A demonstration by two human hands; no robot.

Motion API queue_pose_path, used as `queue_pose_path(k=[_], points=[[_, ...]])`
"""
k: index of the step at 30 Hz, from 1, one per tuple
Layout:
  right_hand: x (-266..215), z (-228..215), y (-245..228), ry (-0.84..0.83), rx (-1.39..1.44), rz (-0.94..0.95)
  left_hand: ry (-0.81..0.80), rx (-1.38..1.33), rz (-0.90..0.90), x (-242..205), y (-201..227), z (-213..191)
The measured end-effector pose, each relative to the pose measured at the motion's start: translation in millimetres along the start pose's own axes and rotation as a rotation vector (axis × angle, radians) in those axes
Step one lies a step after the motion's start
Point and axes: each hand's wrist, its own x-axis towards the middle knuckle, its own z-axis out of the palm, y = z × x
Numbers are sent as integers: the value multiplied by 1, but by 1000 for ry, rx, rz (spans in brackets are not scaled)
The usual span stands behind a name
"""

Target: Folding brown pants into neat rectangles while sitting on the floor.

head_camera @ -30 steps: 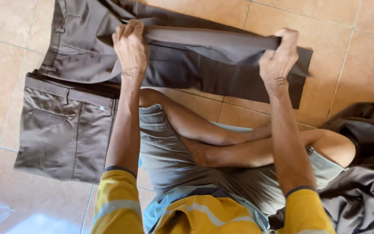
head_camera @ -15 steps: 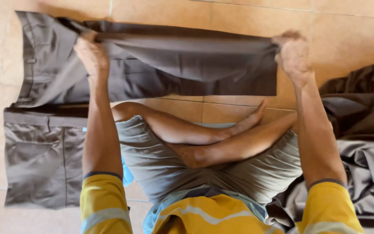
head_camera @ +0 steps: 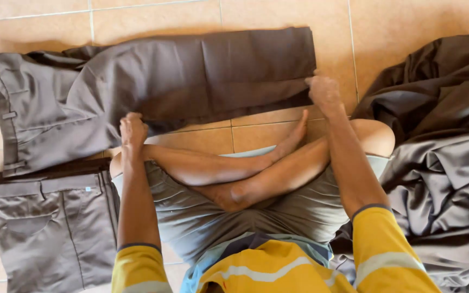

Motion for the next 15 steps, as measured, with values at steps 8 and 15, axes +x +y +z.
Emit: queue_pose_path(k=[8, 15], points=[[-6, -12, 13, -622, 1022, 209, -346, 102, 25, -3, 0, 3], [-8, 109, 40, -830, 649, -137, -353, 143, -82, -10, 18, -14]])
